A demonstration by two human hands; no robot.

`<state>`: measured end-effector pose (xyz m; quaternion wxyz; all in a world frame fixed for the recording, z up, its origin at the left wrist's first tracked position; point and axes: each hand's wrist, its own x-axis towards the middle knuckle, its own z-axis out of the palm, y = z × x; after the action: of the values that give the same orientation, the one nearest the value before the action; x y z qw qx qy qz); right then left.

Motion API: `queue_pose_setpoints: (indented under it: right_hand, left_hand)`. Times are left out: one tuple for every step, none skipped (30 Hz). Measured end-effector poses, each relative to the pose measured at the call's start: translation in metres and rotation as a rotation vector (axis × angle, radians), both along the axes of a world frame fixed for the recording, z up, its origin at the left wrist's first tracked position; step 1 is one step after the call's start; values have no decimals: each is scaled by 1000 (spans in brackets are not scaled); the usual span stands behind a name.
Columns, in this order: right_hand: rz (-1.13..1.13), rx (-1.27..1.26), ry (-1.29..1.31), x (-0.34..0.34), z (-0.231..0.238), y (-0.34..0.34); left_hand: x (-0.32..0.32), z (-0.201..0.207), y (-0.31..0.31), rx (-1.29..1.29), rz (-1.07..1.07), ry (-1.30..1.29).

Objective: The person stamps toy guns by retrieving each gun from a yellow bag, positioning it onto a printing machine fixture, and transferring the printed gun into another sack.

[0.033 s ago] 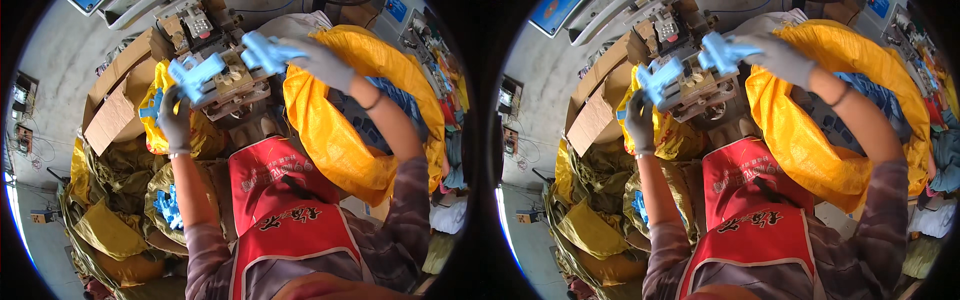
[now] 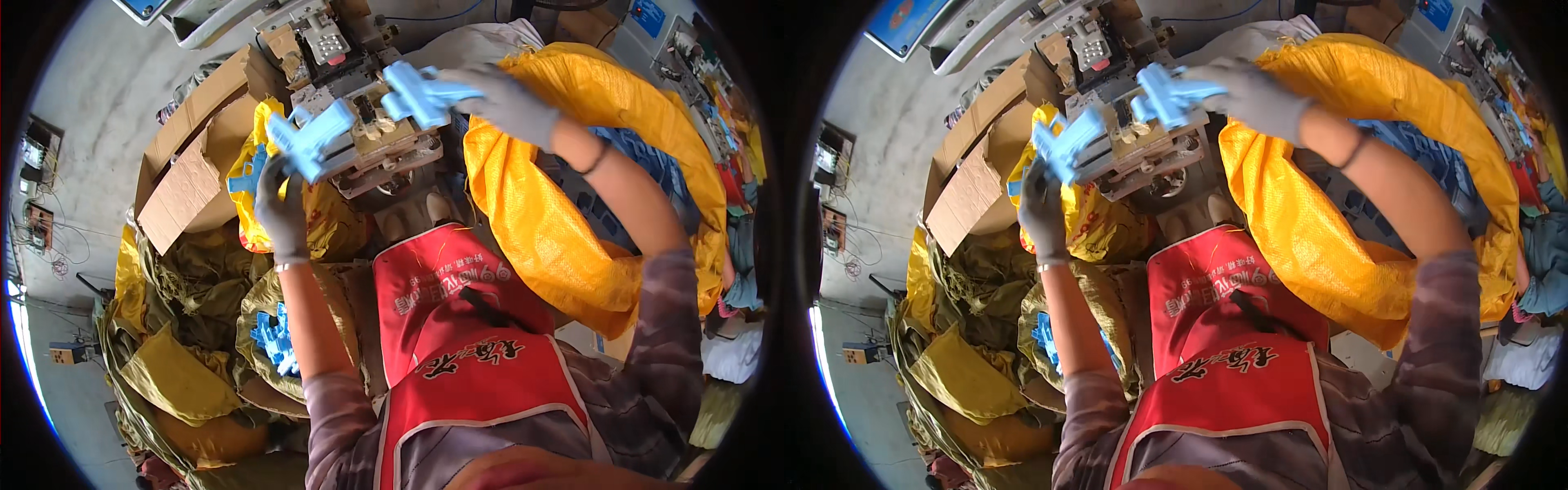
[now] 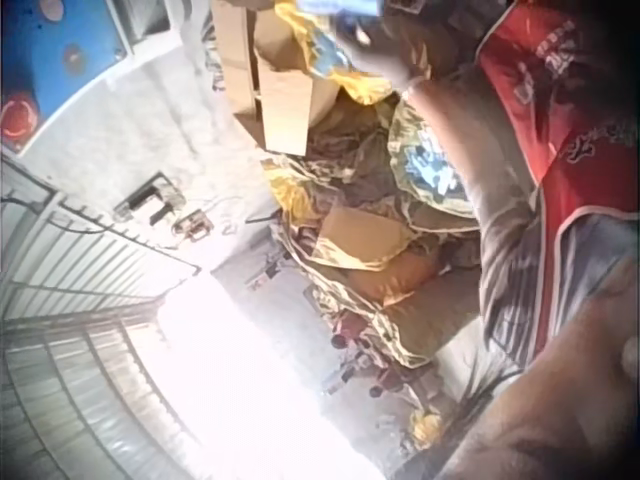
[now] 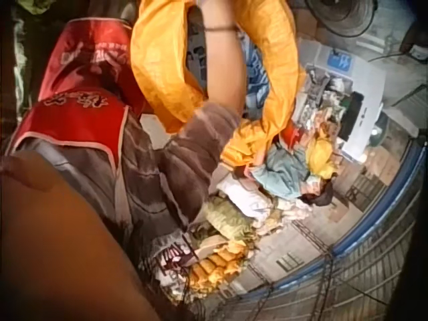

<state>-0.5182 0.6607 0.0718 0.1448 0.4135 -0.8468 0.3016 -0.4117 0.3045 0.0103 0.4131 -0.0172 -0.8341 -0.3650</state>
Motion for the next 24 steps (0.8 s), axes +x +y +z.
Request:
queue_pose_setpoints:
  right_hand:
    - [30, 51, 51, -10, -10, -19]
    - [32, 52, 50, -17, -17, -33]
    - [36, 68, 61, -24, -26, -45]
    - [45, 82, 71, -23, -27, -57]
    - [53, 84, 68, -20, -26, -68]
    - [17, 230, 62, -13, -22, -76]
    - [-20, 378, 58, -7, -21, -79]
    - [-21, 401, 96, -12, -30, -75]
    - [-32, 404, 92, -16, -28, -72]
    - [-27, 480, 86, -18, -24, -70]
    - [-29, 557, 72, -18, -20, -65]
    - [-31, 511, 186, -16, -14, -55]
    - [-48, 361, 279, -22, -19, -36]
    - [17, 335, 99, -27, -4, -24]
    - [74, 302, -88, -26, 14, -8]
    - [35, 307, 46, -29, 18, 17]
    - [-12, 342, 57, -16, 33, 31]
    - [-83, 378, 67, 0, 51, 55]
    - [40, 690, 359, 8, 58, 95]
    - [194, 1004, 644, 19, 72, 115]
    - [-200, 1134, 10, 33, 83, 126]
    - [-559, 1160, -635, 53, 95, 114]
    - [-576, 1160, -647, 64, 84, 129]
    - [-574, 1059, -580, 72, 59, 154]
  left_hand:
    - [20, -9, -8, -12, 99, -34]
    - [41, -12, -14, -49, 186, -120]
    - [57, -25, -22, -29, 236, -129]
    - [79, -32, -27, -13, 304, -158]
    - [101, -46, -35, 183, 330, -238]
    - [124, -53, -40, 161, 397, -258]
    - [146, -64, -46, 128, 442, -233]
    - [160, -62, -41, 314, 421, -266]
    - [176, -71, -45, 210, 539, -335]
    - [185, -80, -49, 164, 609, -384]
    - [193, -86, -50, 227, 613, -421]
    - [198, -95, -56, 200, 626, -472]
    - [204, -111, -69, 186, 623, -511]
    - [219, -129, -80, 272, 614, -471]
    - [237, -132, -82, -34, 665, -521]
    - [257, -144, -93, -86, 724, -530]
    - [278, -148, -99, -89, 757, -575]
    - [292, -167, -115, 102, 671, -469]
    - [295, -180, -131, 289, 582, -368]
    - [286, -175, -126, 44, 654, -457]
    - [280, -166, -121, -207, 725, -530]
    - [273, -149, -105, -213, 719, -541]
    - [251, -130, -82, -63, 742, -627]
    - [238, -120, -67, 89, 775, -707]
